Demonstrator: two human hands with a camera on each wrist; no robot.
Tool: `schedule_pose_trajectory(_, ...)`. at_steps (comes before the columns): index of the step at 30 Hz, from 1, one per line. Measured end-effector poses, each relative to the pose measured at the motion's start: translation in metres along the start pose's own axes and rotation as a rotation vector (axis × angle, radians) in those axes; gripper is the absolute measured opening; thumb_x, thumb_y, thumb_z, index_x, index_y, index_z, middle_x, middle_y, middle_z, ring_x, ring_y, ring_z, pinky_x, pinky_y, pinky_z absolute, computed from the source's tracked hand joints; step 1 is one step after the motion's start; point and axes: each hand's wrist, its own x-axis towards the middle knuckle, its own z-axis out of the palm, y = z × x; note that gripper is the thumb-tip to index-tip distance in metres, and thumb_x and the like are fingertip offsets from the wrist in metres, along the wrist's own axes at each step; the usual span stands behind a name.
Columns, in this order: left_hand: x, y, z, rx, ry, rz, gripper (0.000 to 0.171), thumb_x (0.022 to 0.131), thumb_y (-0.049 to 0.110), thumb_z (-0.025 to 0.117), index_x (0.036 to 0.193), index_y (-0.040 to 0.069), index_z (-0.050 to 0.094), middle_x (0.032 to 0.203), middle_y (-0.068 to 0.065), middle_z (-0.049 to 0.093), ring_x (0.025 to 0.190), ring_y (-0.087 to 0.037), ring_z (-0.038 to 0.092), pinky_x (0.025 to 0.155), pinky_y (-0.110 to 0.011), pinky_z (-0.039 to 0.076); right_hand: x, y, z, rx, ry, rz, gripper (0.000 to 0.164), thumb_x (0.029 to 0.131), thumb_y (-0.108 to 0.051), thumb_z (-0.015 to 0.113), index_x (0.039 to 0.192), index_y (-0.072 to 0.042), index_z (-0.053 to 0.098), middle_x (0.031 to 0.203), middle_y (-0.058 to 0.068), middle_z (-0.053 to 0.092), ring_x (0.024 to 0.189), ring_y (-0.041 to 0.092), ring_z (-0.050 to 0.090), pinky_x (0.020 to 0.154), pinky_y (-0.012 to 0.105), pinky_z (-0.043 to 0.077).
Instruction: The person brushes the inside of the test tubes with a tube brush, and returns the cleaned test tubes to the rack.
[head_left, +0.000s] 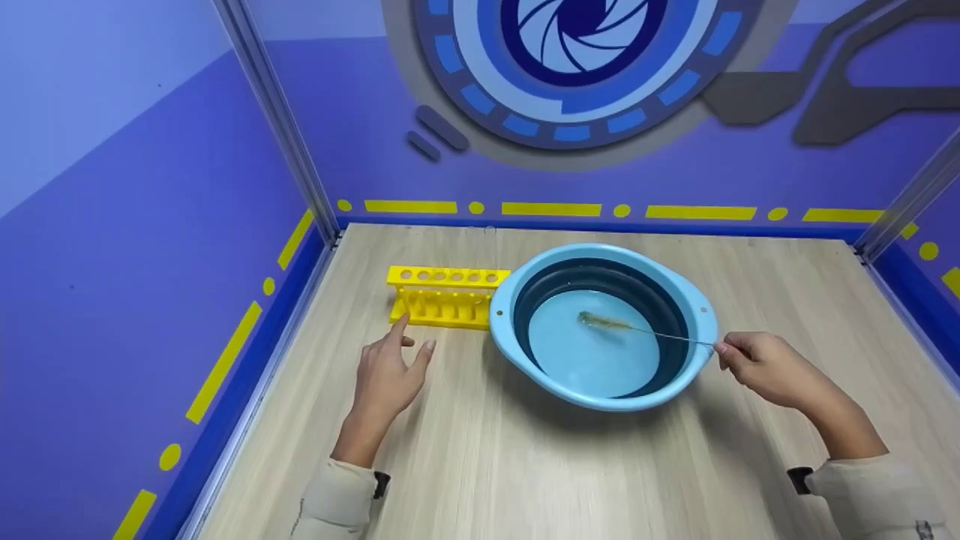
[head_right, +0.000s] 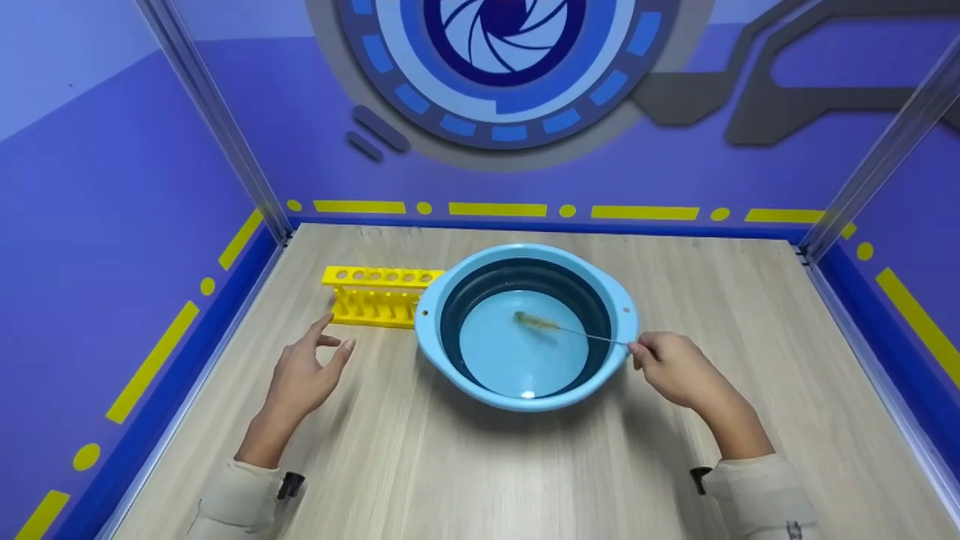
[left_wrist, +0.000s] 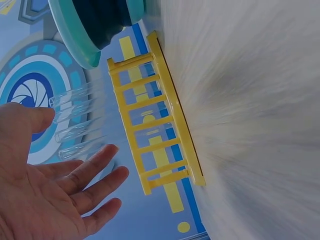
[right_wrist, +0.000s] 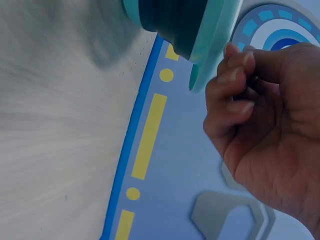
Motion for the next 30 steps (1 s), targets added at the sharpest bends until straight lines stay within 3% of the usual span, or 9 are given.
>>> schedule_pose_trajectory(10,0.002,0.002,-0.003,-0.04,0.047,-0.011,0.065,0.104,0.043,0.068,0.156,0.007,0.054,0.119,-0.012,0.079,0.123,-0.044,0.067,0.111,-0.059,0.049,0.0,0.001,-0.004,0.039,-0.008,-0.026,0.025,0.113,-0.012,0.05,0.099,-0.004,0.069,0.074,-0.001,0.05,0.064,0.008,0.044,0.058,0.027,0.038)
schedule_pose_trajectory(19,0.006,0.008,0.0,-0.02,0.037,0.0,0.064,0.105,0.041,0.067,0.156,0.006,0.053,0.119,-0.013,0.08,0.123,-0.043,0.069,0.111,-0.059,0.049,-0.003,0.001,-0.002,-0.033,0.277,-0.046,0.03,0.112,-0.014,0.052,0.089,-0.008,0.072,0.072,0.001,0.055,0.062,0.006,0.045,0.057,0.027,0.037)
schedule_pose_trajectory(30,0.007,0.012,0.005,-0.011,0.032,0.016,0.062,0.105,0.04,0.066,0.156,0.007,0.054,0.12,-0.013,0.08,0.123,-0.043,0.069,0.11,-0.058,0.05,-0.009,0.003,0.006,0.032,0.439,-0.074,0.03,0.11,-0.013,0.055,0.084,-0.009,0.069,0.066,-0.004,0.049,0.055,0.004,0.042,0.051,0.027,0.036)
